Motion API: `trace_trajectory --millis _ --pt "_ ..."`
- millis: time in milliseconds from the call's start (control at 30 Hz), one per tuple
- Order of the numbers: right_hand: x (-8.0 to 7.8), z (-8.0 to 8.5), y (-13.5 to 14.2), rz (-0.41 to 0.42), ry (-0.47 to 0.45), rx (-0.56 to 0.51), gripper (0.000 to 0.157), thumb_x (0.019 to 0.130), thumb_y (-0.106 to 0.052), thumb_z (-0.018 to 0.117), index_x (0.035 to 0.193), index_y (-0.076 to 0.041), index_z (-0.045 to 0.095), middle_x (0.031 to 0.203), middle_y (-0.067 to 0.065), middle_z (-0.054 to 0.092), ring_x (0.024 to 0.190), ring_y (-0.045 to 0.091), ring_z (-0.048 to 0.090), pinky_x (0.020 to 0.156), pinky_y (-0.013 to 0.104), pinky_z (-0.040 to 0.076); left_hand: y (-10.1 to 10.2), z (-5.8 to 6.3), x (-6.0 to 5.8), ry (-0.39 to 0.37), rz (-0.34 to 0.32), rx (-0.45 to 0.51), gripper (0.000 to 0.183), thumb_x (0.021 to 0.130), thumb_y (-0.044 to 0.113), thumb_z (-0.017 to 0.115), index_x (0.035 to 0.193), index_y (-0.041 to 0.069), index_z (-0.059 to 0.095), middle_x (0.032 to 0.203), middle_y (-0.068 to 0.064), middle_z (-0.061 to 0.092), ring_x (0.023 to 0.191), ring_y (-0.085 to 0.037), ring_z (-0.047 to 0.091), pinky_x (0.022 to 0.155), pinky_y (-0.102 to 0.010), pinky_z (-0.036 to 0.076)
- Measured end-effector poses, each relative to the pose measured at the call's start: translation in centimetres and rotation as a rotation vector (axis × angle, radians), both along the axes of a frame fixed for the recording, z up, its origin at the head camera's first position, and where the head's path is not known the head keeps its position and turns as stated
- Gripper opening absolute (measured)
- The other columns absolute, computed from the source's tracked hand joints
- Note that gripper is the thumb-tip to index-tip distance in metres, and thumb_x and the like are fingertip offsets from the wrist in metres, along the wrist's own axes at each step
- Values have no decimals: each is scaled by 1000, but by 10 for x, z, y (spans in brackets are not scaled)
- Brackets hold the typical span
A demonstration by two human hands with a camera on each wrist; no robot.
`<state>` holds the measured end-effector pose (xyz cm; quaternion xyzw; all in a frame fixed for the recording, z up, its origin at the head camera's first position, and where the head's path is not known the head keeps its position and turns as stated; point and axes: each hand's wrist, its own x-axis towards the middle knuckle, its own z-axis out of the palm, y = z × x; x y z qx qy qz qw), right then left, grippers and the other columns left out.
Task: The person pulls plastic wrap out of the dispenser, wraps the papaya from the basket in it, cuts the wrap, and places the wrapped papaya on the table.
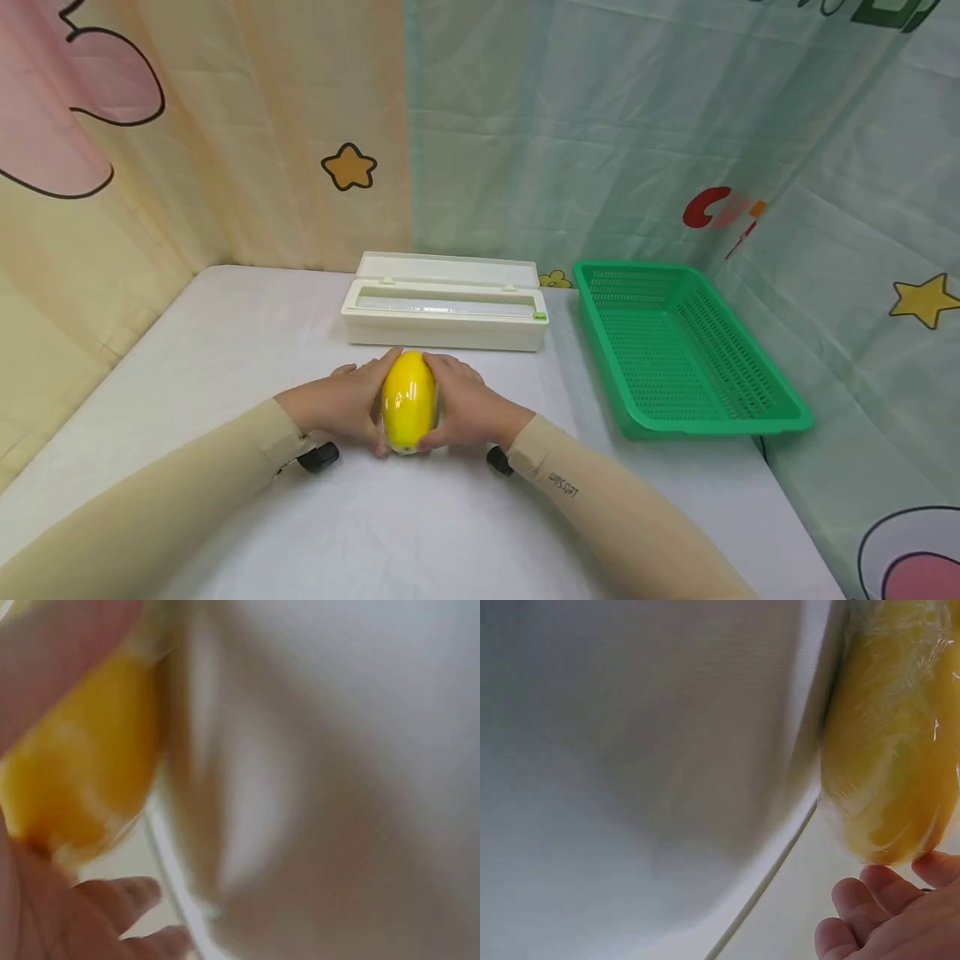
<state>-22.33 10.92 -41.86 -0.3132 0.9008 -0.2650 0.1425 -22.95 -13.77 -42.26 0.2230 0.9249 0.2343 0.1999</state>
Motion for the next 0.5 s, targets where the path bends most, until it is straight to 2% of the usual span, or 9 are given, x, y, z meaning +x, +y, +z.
trace_trajectory --millis 33,100,167,233,333,433,500 --pt "0 0 -1 2 -1 3 126 74 -39 96 167 -10 17 172 7 27 158 30 29 130 52 27 -2 4 0 -16 -12 -3 154 60 49 102 170 16 0 171 -12 34 160 -39 27 129 -63 14" --pt "0 1 -3 12 -2 3 125 74 -38 96 167 -11 17 172 7 26 157 29 30 129 51 29 -7 10 -1 -42 -28 29 155 63 49 101 170 13 -5 173 -14 28 155 -37 36 128 -61 22" --pt "0 2 -5 22 -2 -5 125 74 -37 96 167 -12 17 172 7 25 156 28 31 129 50 30 -8 13 -2 -53 -45 78 152 65 46 101 170 12 -4 170 -13 35 143 -31 50 124 -56 33" --pt "0 2 -6 31 -10 -14 125 75 -37 96 168 -12 16 172 7 23 155 27 33 128 47 32 -8 13 -1 -71 -46 136 149 67 43 100 170 16 -3 165 -9 42 128 -22 57 119 -49 42" --pt "-1 1 -6 32 -41 -31 129 75 -36 96 169 -12 11 173 7 19 152 25 38 127 44 35 -7 9 0 -62 -27 152 144 67 41 101 171 21 4 154 -3 53 116 -17 59 112 -45 46" --pt "-3 0 -4 25 -75 -45 135 74 -36 98 169 -12 5 174 6 16 149 24 43 126 43 37 -9 5 0 -43 -5 142 142 65 40 102 170 22 8 149 -2 56 113 -17 59 111 -46 46" --pt "-4 -1 -4 20 -94 -51 138 73 -35 99 169 -11 3 173 6 20 147 24 45 126 44 37 -11 3 -1 -40 -3 142 141 64 39 102 169 23 9 147 -3 57 114 -17 60 112 -48 46"
